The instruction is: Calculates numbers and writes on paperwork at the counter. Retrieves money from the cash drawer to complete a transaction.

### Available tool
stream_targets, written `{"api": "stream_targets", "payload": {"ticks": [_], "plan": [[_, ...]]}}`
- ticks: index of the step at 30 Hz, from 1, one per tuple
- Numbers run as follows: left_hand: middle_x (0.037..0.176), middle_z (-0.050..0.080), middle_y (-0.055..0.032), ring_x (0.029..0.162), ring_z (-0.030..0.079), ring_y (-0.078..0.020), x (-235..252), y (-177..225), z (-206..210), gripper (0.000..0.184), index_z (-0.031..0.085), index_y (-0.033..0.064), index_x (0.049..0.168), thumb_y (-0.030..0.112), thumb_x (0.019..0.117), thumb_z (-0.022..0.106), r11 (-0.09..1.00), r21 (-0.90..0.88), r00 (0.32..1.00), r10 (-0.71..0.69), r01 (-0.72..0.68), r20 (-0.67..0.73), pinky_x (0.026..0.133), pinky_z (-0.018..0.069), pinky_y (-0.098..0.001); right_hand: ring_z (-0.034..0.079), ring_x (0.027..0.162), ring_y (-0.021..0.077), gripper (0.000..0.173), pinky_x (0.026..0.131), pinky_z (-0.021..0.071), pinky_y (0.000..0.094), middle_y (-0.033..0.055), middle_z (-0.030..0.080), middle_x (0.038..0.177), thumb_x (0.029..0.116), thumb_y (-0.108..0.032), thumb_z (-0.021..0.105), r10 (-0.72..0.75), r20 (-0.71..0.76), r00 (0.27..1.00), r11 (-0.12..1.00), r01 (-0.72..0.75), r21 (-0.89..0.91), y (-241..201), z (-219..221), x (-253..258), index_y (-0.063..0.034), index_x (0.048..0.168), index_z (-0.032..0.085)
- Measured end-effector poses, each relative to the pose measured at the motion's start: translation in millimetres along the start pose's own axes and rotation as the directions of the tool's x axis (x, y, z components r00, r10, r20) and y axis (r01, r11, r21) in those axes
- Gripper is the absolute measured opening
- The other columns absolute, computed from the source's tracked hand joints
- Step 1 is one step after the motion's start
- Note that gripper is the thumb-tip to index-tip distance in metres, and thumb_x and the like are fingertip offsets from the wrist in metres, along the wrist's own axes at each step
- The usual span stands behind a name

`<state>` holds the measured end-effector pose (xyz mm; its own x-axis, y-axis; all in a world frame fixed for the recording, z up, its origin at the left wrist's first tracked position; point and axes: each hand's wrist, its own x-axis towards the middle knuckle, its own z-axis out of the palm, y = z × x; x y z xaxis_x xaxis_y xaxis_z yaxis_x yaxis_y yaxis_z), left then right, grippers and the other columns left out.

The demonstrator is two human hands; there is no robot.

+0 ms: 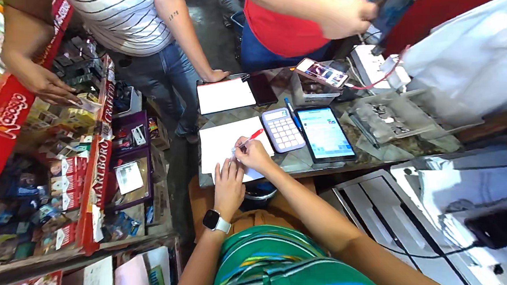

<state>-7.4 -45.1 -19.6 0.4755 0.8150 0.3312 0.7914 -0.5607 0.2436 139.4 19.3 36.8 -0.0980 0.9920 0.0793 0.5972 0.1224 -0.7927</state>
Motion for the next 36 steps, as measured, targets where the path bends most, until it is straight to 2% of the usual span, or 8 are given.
{"api": "stream_targets", "payload": {"ticks": [5,9,11,13,15,17,26,36], "plan": [[0.146,0.056,-0.0239,0.136,0.051,-0.0475,-2.1,-0.5,-0.6,0.064,0.064,0.0007,0.135,0.016,0.0749,0.082,1.000,0.014,1.000,0.011,-0.010,-0.027,0.111,0.0309,-0.0721,0.068,0.087,0.0299,0.024,0.083,0.0537,0.0465,0.0183,0.069,0.088,0.0968,-0.015,0.058,0.043,0.028,0.999,0.997,-0.041,-0.060,-2.6,-9.2,-2.9,0.0045,0.107,0.068],[0.150,0.052,-0.0234,0.139,0.048,-0.0467,-1.8,-1.0,-0.4,0.072,0.056,0.0027,0.145,0.017,0.0786,0.080,1.000,0.029,1.000,0.002,-0.003,0.017,0.114,0.0282,-0.0703,0.065,0.072,0.0210,0.014,0.068,0.0554,0.0398,0.0142,0.066,0.082,0.0979,-0.011,0.061,-0.060,-0.220,0.974,0.996,0.071,0.044,26.5,-47.3,-2.2,0.0023,0.102,0.065],[0.151,0.051,-0.0232,0.141,0.046,-0.0464,-3.0,0.2,-1.8,0.071,0.055,0.0034,0.146,0.019,0.0813,0.079,1.000,0.019,0.999,-0.015,0.014,0.039,0.115,0.0271,-0.0700,0.069,0.088,0.0297,0.022,0.081,0.0575,0.0485,0.0203,0.069,0.099,0.1041,-0.013,0.055,-0.065,-0.292,0.954,0.994,0.035,-0.107,42.1,-84.2,0.7,0.0029,0.117,0.062],[0.152,0.050,-0.0230,0.142,0.045,-0.0462,-5.2,1.1,-1.9,0.069,0.054,0.0036,0.147,0.019,0.0829,0.077,1.000,0.004,0.998,-0.025,0.025,0.052,0.115,0.0268,-0.0696,0.067,0.109,0.0432,0.030,0.096,0.0513,0.0599,0.0257,0.069,0.114,0.1070,-0.012,0.049,-0.090,-0.294,0.952,0.953,-0.003,-0.304,60.6,-108.9,6.1,0.0018,0.130,0.062],[0.152,0.050,-0.0220,0.142,0.044,-0.0455,-4.5,0.5,-2.2,0.069,0.054,0.0042,0.147,0.019,0.0834,0.077,1.000,0.001,0.998,-0.023,0.023,0.059,0.115,0.0268,-0.0695,0.061,0.116,0.0494,0.027,0.101,0.0433,0.0671,0.0247,0.071,0.113,0.1064,-0.015,0.052,-0.115,-0.241,0.964,0.910,0.005,-0.414,78.3,-116.3,7.1,0.0008,0.122,0.068],[0.152,0.050,-0.0212,0.142,0.045,-0.0449,-2.4,0.8,-1.9,0.070,0.053,0.0045,0.147,0.020,0.0833,0.077,1.000,0.007,0.998,-0.017,0.017,0.053,0.115,0.0275,-0.0691,0.059,0.119,0.0476,0.025,0.101,0.0417,0.0673,0.0205,0.072,0.111,0.1049,-0.021,0.057,-0.128,-0.194,0.973,0.885,0.024,-0.465,87.0,-118.1,5.0,-0.0022,0.116,0.070],[0.152,0.051,-0.0212,0.142,0.046,-0.0446,-2.2,1.5,-1.6,0.068,0.055,0.0040,0.146,0.017,0.0827,0.077,0.999,-0.030,0.999,-0.024,0.025,0.032,0.115,0.0281,-0.0691,0.058,0.119,0.0492,0.034,0.102,0.0435,0.0651,0.0262,0.067,0.118,0.1053,-0.026,0.057,-0.022,-0.188,0.982,0.894,-0.065,-0.444,83.7,-127.4,6.2,0.0027,0.124,0.063],[0.152,0.050,-0.0212,0.141,0.046,-0.0447,-2.2,2.1,-5.9,0.066,0.055,0.0037,0.145,0.022,0.0851,0.076,0.999,-0.029,0.997,-0.032,0.034,0.072,0.116,0.0271,-0.0683,0.058,0.118,0.0491,0.033,0.102,0.0395,0.0668,0.0233,0.070,0.112,0.1041,-0.030,0.060,0.000,-0.177,0.984,0.885,-0.083,-0.458,79.3,-130.0,-5.9,-0.0016,0.118,0.068]]}}
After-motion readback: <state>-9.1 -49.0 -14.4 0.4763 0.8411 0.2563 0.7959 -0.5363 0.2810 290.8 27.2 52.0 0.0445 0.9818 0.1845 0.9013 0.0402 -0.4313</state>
